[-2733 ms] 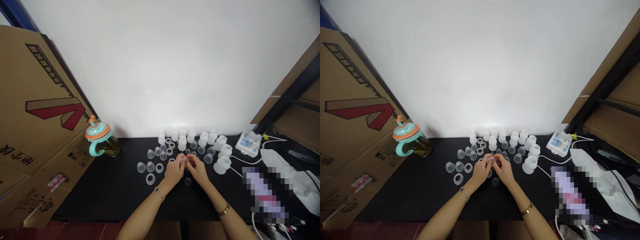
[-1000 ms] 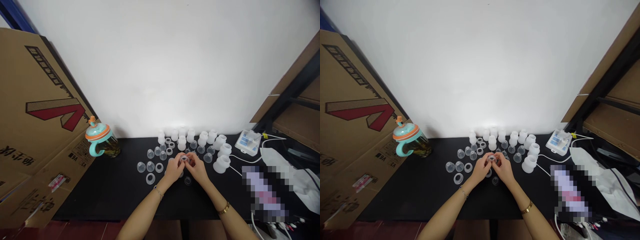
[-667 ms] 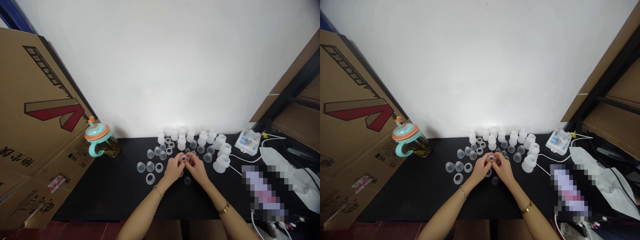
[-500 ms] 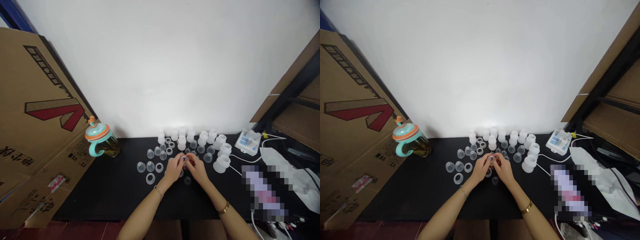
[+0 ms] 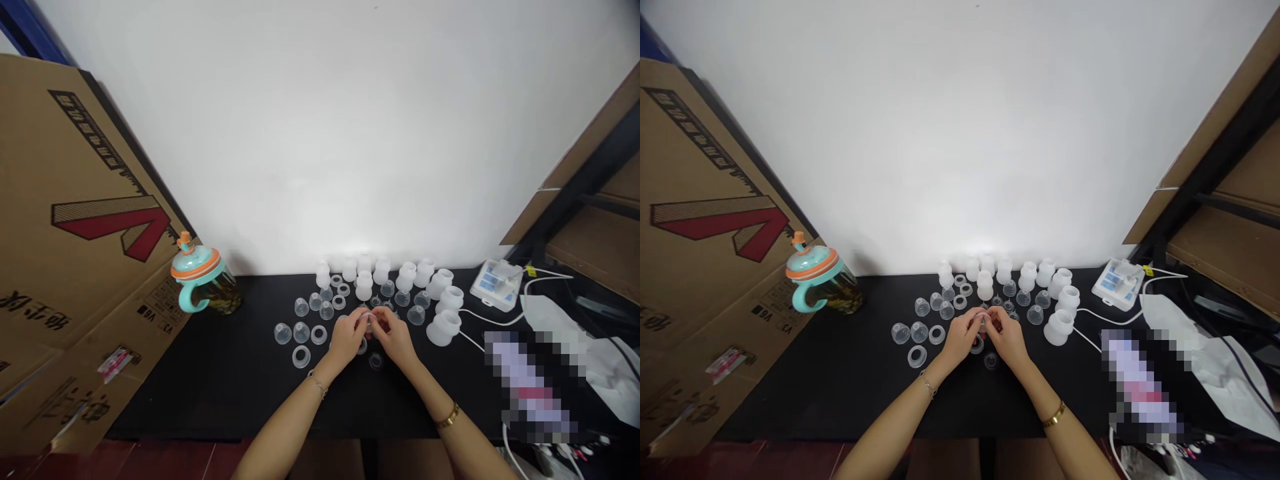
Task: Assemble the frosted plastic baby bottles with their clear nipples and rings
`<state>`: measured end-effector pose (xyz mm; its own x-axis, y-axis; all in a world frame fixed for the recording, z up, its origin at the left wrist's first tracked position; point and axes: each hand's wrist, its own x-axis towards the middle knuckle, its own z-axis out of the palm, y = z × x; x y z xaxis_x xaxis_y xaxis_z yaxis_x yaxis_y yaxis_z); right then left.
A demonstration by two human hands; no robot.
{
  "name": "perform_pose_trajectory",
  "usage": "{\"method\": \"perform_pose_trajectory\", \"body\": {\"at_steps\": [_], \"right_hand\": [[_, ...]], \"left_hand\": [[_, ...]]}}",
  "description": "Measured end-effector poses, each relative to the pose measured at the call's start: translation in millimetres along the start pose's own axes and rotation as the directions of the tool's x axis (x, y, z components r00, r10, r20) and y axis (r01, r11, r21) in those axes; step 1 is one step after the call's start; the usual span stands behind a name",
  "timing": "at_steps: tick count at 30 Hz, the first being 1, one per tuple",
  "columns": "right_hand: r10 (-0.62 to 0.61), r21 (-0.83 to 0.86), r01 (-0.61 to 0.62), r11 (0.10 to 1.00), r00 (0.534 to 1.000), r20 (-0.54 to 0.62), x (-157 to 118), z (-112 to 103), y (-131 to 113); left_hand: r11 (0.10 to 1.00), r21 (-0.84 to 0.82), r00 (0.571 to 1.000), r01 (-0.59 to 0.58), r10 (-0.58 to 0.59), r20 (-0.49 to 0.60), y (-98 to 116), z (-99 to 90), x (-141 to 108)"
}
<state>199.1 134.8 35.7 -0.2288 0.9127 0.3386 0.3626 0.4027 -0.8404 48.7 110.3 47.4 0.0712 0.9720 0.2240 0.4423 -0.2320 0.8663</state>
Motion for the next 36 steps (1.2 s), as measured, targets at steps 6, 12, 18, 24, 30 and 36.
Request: {"method": "perform_pose_trajectory", "body": {"at_steps": [6,12,18,24,30,36], "right_hand": [[0.000,0.010,0.000,1.000,1.000,-0.003,0,-1,2],[0.010,0.012,-0.010,1.000,1.000,0.002,0,-2,2],[0.015,0.025,-0.015,1.000,1.000,-0.002,-2,-3,-3],[-0.007,-0.027,0.007,1.000,1.000,-0.002,-2,-2,-6],[-0.013,-0.043,0.013,0.999,1.000,-0.013,-1,-4,-7],[-0.016,-0.052,0.015,0.999,1.000,-0.026,0,-4,-1]], "left_hand": [[0.999,0.005,0.999,-0.042,0.042,-0.026,-2,0.9,-1],[0.990,0.113,0.996,-0.081,0.086,-0.035,-4,1.6,-1],[0.983,0.140,0.992,-0.118,0.123,-0.030,-5,2.4,-3],[0.971,0.211,0.993,-0.110,0.116,-0.014,-5,3.9,-4],[0.963,0.232,0.990,-0.136,0.139,0.002,-6,4.2,-3],[0.971,0.207,0.992,-0.122,0.125,-0.003,-7,3.7,-3]]}}
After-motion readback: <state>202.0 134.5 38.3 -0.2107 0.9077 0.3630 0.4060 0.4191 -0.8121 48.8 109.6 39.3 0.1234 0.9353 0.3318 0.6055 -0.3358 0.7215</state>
